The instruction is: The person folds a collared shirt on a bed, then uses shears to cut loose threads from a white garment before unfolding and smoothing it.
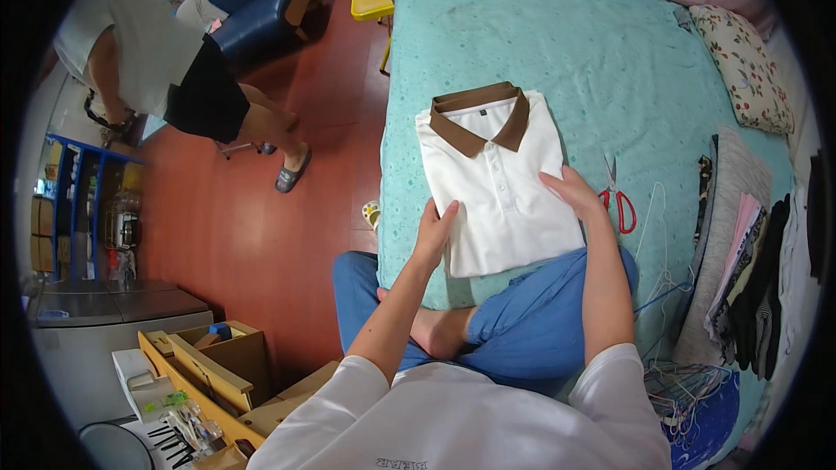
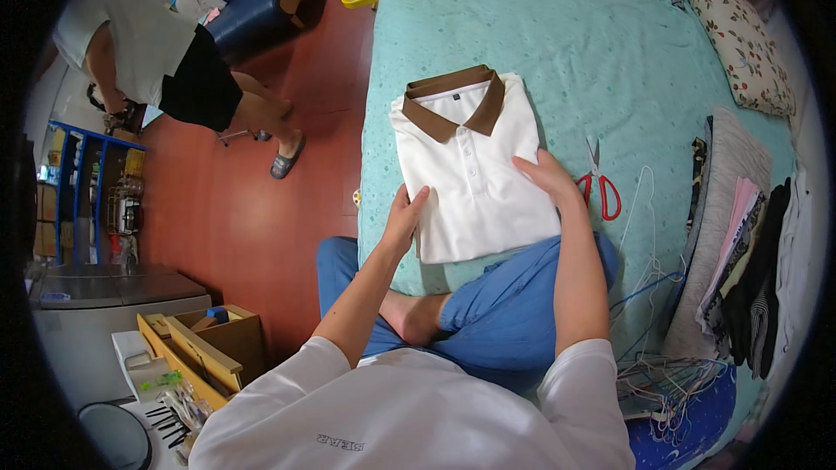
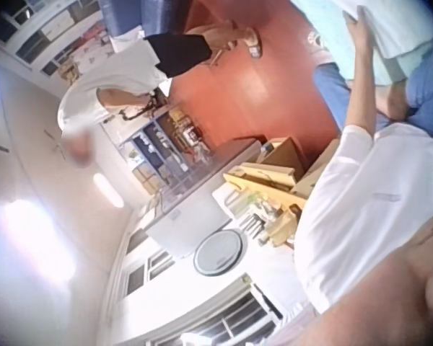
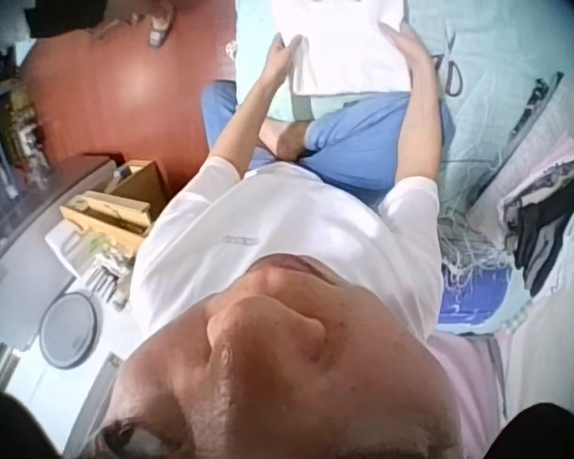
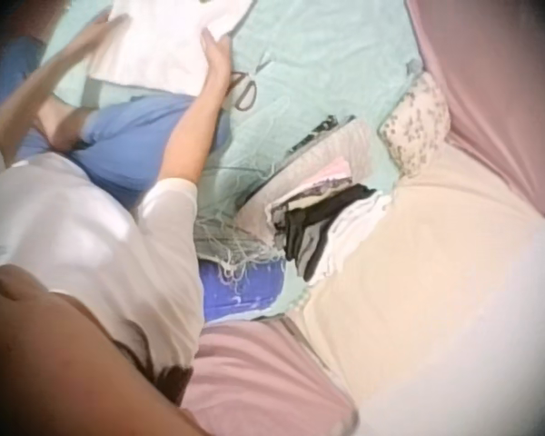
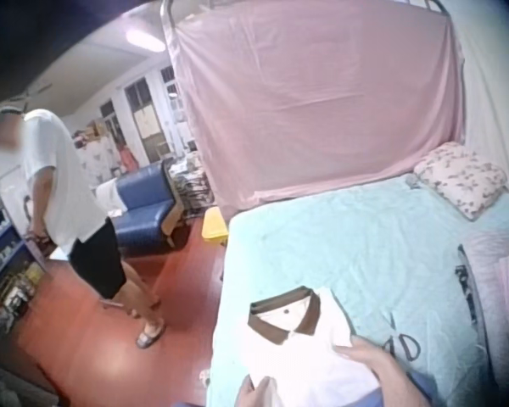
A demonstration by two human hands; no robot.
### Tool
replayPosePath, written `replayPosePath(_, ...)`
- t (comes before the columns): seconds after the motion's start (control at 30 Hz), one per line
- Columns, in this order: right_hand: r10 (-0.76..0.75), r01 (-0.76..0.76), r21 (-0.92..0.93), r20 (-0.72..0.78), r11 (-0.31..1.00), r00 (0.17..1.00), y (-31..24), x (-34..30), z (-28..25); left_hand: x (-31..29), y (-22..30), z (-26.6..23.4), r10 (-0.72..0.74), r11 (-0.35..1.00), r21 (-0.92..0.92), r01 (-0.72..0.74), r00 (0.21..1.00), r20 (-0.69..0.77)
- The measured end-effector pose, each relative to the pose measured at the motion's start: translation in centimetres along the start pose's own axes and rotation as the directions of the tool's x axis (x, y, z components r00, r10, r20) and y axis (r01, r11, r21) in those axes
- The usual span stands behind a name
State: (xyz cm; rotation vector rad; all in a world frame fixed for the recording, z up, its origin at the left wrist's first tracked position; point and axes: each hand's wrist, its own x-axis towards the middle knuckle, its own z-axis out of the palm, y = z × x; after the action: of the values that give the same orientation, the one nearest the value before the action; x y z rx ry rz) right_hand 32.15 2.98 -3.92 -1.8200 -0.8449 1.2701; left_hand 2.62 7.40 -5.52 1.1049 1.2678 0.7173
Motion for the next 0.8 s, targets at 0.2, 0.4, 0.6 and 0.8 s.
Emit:
replayPosePath(0.2, -0.298, 0.302, 0.15, -0.044, 0.942, 0.953, 1.2, 1.2, 1.2, -0.9, 5.3, 3.6, 0.095, 0.942, -0.334, -0.042, 0.985, 0.144)
replayPosePath(0.4, -0.162, 0.126, 0.379, 0.066, 0.917, 0.985, -1.5, -1.3, 3.4, -1.2, 7.8, 10.3, 0.424, 0.674, 0.56, -0.482, 0.873, 0.241)
replayPosePath(0.6, 0.043, -0.122, 0.44, 0.186, 0.89, 0.982, -2.9, -2.4, 1.6, -1.8, 6.4, 15.3, 0.37, 0.561, 0.61, -0.56, 0.828, 0.421)
replayPosePath(0.8, -0.015, -0.044, 0.6, 0.093, 0.798, 0.996, -1.5, -1.0, 2.2, 2.9, 5.9, 7.9, 0.181, 0.973, 0.061, -0.221, 0.904, 0.387)
